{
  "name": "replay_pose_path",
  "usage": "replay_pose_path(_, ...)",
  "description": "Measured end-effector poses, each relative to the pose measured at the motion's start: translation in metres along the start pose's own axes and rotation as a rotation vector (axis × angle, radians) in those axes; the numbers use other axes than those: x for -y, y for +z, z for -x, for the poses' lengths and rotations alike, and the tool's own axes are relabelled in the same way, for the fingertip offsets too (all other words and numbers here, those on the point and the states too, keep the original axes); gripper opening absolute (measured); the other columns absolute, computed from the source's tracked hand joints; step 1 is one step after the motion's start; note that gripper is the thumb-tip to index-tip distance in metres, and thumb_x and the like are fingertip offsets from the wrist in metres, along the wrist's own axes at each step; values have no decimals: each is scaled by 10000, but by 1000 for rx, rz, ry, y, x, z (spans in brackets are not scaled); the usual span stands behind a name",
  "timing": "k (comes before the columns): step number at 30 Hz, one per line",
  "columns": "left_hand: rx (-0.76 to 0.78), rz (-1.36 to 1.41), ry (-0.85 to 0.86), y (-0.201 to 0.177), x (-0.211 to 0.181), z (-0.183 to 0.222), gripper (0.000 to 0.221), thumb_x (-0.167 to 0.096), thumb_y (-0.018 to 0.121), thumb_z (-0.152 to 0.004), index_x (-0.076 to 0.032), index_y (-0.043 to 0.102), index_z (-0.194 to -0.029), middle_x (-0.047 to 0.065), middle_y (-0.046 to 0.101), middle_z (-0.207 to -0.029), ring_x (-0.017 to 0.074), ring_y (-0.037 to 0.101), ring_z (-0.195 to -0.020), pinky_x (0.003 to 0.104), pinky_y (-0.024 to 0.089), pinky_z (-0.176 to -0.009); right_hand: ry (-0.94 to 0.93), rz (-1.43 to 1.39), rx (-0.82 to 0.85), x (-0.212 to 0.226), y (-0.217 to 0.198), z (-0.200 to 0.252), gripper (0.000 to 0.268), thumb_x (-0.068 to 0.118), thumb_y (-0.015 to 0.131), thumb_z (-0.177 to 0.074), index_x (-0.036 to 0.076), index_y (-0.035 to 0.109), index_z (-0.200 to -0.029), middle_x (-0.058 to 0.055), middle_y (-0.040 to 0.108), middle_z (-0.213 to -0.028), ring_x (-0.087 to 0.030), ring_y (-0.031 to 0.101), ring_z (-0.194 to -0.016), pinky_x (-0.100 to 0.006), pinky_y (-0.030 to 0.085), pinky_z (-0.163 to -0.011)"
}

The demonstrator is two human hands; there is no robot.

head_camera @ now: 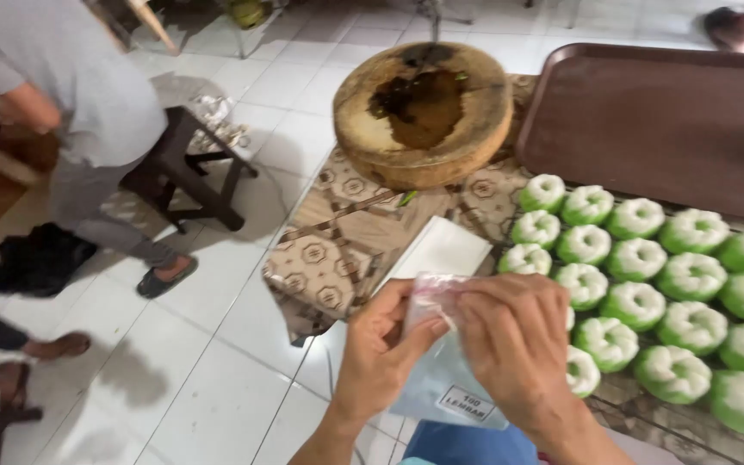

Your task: Packaging individual steamed cakes into small plastic bags at a bakery station.

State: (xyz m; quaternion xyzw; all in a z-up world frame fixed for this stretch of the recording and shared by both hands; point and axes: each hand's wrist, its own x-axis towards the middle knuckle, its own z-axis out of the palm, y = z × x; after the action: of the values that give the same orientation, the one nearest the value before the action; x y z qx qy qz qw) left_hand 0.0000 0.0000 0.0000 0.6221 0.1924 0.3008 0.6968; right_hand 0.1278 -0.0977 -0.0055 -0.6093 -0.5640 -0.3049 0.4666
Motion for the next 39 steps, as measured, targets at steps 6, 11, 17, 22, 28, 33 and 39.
replay_pose_path(6, 97, -88, 81, -7, -3, -3, 365, -257, 617, -993, 13, 638, -1238, 88, 762, -1104, 122, 669, -1028, 254, 515, -901, -249, 20, 283, -17, -17, 27, 336, 189, 443, -1114, 118, 584, -1410, -83, 559, -1493, -310, 517, -1378, -534, 420, -1086)
replay_pose_path(11, 282, 0, -182, -19, -19, -21, 427, -82, 556, -914, 49, 648, -1310, 148, 764, -1180, 190, 690, -1112, 294, 501, -965, -420, 237, 599, -23, -45, 14, 553, 280, 447, -1095, 140, 346, -1620, -47, 285, -1703, -202, 232, -1589, -512, 236, -1243)
replay_pose_path(17, 539, 0, -399, -21, -12, -31, 378, -185, 663, -952, -22, 616, -1289, 131, 756, -993, 170, 691, -935, 285, 506, -886, -580, 168, 860, -13, -73, 6, 500, 362, 483, -1018, 43, 552, -1398, -178, 402, -1512, -307, 290, -1446, -551, 209, -1222)
replay_pose_path(22, 737, 5, -464, -21, -4, -31, 356, -265, 650, -986, -31, 571, -1243, 50, 709, -991, 124, 642, -900, 262, 474, -851, -565, 6, 784, -4, -78, 5, 125, 120, 604, -1057, 23, 672, -1096, -149, 646, -1017, -376, 574, -1241, -489, 443, -1082)
replay_pose_path(28, 838, -174, -413, -9, -2, -24, 195, -128, 662, -1004, -47, 646, -1181, 15, 727, -982, 71, 650, -880, 223, 479, -794, -585, 46, 668, 0, -67, 35, 133, 100, 510, -1097, 91, 611, -1009, -82, 621, -1052, -240, 603, -947, -368, 487, -941)
replay_pose_path(33, 645, -241, -354, 2, 4, -16, 156, -91, 681, -973, -52, 705, -1121, 45, 751, -951, 140, 702, -859, 262, 549, -760, -429, 106, 968, 2, -72, 37, 161, 174, 573, -1041, 37, 656, -1053, -168, 694, -1014, -309, 651, -867, -400, 503, -719)
replay_pose_path(39, 650, -678, 52, 16, -10, -13, 461, -482, 366, -1043, -124, 620, -1185, 44, 797, -960, 153, 608, -519, 316, 471, -440, -241, -255, 1025, -14, -83, 11, 226, 58, 677, -817, 23, 613, -1031, -204, 615, -1190, -380, 565, -1080, -490, 467, -839)
